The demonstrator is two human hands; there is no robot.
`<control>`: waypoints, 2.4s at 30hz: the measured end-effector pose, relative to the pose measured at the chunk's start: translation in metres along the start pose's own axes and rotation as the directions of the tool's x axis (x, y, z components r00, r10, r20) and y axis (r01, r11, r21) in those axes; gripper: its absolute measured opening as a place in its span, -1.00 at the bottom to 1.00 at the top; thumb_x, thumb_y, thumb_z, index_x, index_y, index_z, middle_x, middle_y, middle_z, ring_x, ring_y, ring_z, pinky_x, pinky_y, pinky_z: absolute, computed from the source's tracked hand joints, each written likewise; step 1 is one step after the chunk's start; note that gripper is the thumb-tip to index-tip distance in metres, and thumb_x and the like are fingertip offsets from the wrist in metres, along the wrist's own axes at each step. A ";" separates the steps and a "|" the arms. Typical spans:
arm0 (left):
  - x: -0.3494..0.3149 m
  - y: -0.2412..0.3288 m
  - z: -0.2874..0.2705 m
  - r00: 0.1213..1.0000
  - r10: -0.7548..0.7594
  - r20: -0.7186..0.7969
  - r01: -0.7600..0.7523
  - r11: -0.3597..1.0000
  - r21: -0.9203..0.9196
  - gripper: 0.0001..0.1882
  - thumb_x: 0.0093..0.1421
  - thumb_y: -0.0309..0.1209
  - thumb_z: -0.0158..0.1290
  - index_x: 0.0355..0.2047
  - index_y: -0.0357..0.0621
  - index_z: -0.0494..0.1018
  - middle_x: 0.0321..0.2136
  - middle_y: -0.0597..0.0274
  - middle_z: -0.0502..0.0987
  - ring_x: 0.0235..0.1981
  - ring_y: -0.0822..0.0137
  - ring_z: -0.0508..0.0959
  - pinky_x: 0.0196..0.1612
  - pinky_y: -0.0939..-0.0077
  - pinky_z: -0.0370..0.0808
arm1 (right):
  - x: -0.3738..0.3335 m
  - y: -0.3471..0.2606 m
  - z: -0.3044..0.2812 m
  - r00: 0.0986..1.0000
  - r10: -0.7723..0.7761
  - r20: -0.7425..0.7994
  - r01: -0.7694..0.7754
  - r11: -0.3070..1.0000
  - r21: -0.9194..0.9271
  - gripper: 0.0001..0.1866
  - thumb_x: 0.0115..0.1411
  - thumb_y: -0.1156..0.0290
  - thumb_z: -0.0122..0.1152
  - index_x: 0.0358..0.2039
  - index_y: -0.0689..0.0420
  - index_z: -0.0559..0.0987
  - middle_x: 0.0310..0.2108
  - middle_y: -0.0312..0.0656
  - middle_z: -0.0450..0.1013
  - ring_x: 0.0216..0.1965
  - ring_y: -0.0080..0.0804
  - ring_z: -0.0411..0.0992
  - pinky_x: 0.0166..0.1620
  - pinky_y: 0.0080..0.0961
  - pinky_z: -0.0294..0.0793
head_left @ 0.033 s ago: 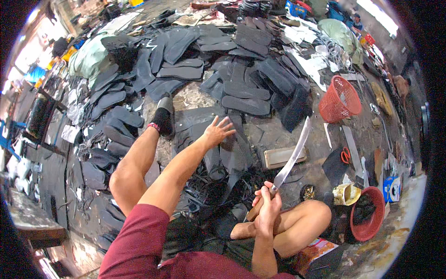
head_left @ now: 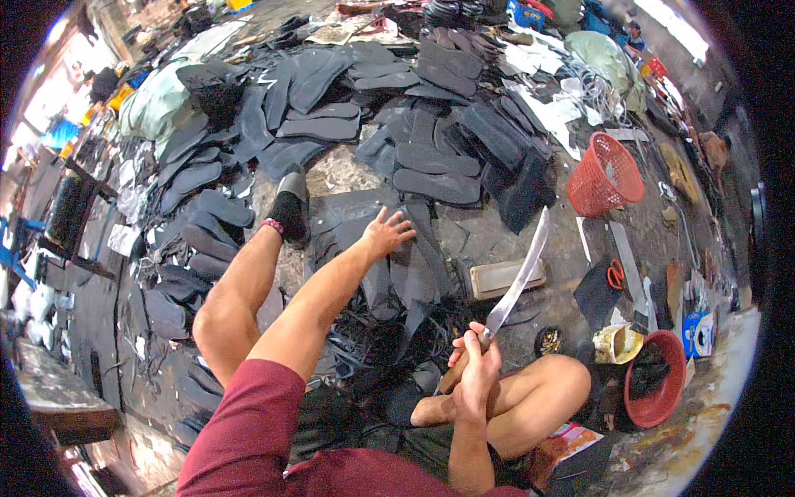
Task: The person sits on the floor and uses a curved knife to trim and cut black rubber shoe soles. They repeatedly pick up soles, cut along the edges, and place the trimmed pieces aside.
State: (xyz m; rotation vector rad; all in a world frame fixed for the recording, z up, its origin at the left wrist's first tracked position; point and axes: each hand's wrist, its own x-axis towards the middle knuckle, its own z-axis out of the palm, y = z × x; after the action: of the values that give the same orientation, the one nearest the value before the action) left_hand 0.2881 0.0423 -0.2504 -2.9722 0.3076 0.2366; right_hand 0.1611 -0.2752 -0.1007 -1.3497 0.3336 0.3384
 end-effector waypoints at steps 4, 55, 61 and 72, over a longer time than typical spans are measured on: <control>0.009 -0.032 -0.019 0.970 0.184 0.157 -0.229 0.908 0.351 -0.63 0.20 -0.17 0.10 0.04 0.25 0.54 0.14 0.30 0.45 0.27 0.13 0.30 0.42 -0.21 -0.09 | 0.008 0.004 0.008 0.999 0.037 0.031 -0.038 0.999 0.017 -0.74 0.28 0.40 0.19 -0.04 0.16 0.50 -0.47 -0.24 0.48 -0.63 -0.54 0.36 -0.56 -0.56 0.37; -0.301 0.124 -0.199 0.361 -0.786 0.503 -0.213 -0.594 -0.776 -0.42 0.14 -0.26 0.21 0.13 -0.22 0.35 -0.10 0.19 0.55 -0.16 0.33 0.54 -0.05 0.42 0.49 | -0.049 0.113 0.100 0.362 -0.351 0.864 0.910 0.336 -0.245 -0.53 0.20 0.26 0.16 0.13 0.04 0.48 0.09 0.03 0.46 0.12 0.08 0.41 0.18 -0.11 0.38; -0.293 0.129 -0.202 0.373 -0.766 0.523 -0.306 -0.634 -0.711 -0.42 0.11 -0.35 0.28 0.08 -0.29 0.33 -0.10 0.11 0.52 -0.16 0.31 0.55 -0.06 0.41 0.54 | -0.014 0.176 0.088 0.720 0.111 0.685 0.081 0.967 -0.241 -0.51 0.29 0.19 0.21 0.15 0.17 0.44 0.11 -0.14 0.44 0.10 -0.24 0.40 0.21 -0.28 0.34; -0.316 0.138 -0.186 0.457 -0.769 0.447 -0.181 -0.572 -0.800 -0.41 0.08 -0.41 0.30 0.09 -0.28 0.35 -0.13 0.17 0.53 -0.14 0.34 0.54 -0.03 0.44 0.51 | 0.010 0.080 0.140 0.741 0.142 0.657 -0.219 0.975 0.036 -0.47 0.27 0.22 0.24 0.18 0.19 0.40 0.11 -0.13 0.43 0.09 -0.26 0.41 0.18 -0.30 0.37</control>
State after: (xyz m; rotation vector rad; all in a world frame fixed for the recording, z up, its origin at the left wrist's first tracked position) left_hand -0.0206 -0.0606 -0.0321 -3.3709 -3.0398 -1.6184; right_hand 0.1418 -0.1221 -0.1498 -1.0085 -0.1099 0.9175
